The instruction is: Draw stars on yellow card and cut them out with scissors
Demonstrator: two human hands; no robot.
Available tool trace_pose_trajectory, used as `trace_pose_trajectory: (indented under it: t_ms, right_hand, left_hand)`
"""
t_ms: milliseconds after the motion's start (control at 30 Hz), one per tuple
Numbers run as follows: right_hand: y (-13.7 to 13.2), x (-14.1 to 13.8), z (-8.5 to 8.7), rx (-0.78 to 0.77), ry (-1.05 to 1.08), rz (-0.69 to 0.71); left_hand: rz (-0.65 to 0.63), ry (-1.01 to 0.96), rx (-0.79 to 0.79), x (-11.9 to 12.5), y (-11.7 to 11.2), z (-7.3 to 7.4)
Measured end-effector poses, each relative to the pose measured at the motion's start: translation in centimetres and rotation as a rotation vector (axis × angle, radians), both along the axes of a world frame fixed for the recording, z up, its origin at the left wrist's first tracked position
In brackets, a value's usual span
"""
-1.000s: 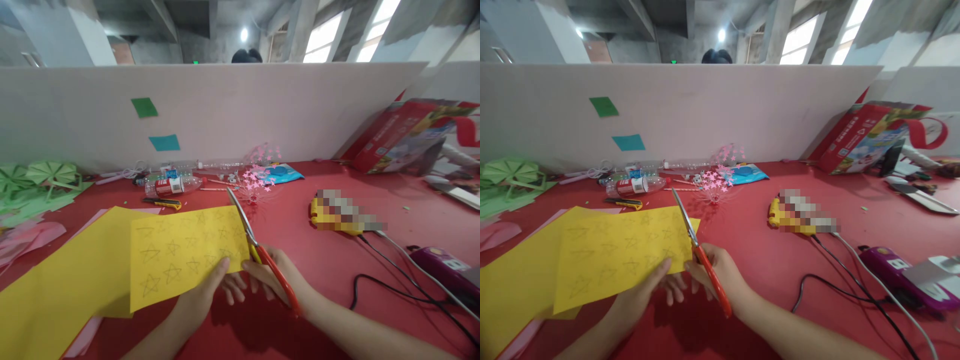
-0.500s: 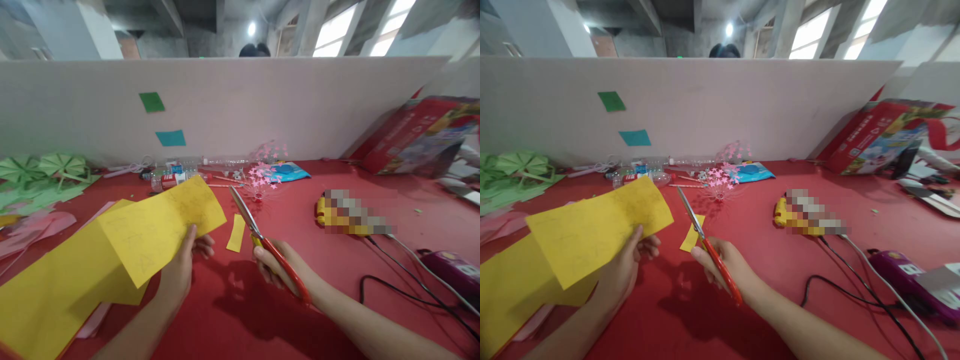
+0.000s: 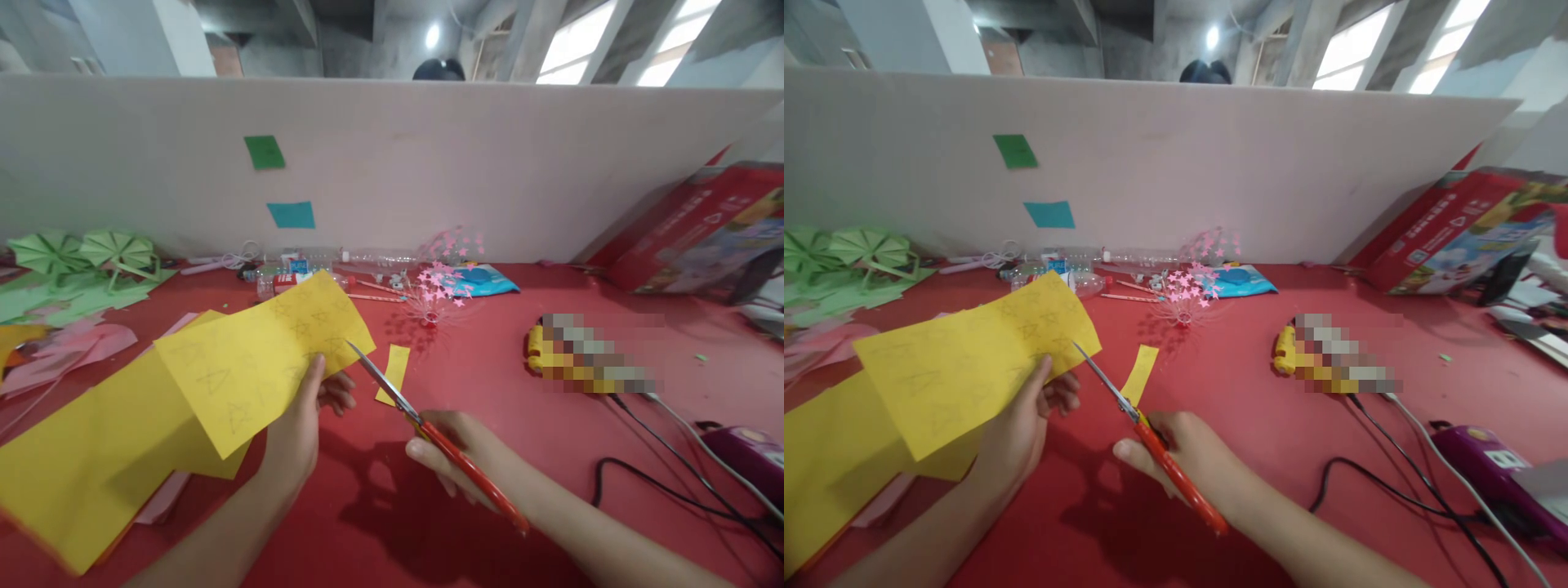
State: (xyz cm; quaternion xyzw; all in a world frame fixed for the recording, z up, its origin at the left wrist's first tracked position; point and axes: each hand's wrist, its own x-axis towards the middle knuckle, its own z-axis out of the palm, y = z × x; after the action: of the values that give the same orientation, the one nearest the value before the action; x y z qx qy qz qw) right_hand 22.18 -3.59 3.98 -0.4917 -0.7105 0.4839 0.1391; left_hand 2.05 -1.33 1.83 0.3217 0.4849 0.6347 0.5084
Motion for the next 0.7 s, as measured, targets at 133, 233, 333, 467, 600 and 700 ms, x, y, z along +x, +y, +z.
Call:
trace_pose_trajectory:
  t_ms: [133,233,333,467,600,700]
  right_hand:
    - [-0.13,-0.05,-0.57,-0.128,0.069,-0.03]
    - [-0.28,-0.08,-0.8,-0.136,0.08,-0.032]
    - [-0.33,-0.09,-0.94,-0.125,0.093,-0.038]
    - [-0.19,-0.12,-0.99,-0.131,0.115,-0.028]
    - [-0.16,-0.28,-0.65,-0.159,0.089,-0.051]
    - [-0.2,-0.41,-0.58,-0.189,0.08,-0.068]
  left_hand:
    - [-0.029,0.011,0.0,0.46,-0.64,0.08]
    - [-0.018,0.024,0.008,0.38,-0.71,0.11]
    - [-0.032,0.044,0.015,0.19,-0.59,-0.07]
    - [-0.052,0.053,0.027,0.07,-0.5,-0.38]
    - [-0.058,0.066,0.027,0.09,-0.55,-0.38]
    - [-0.053,0.087,0.049,0.08,-0.63,-0.31]
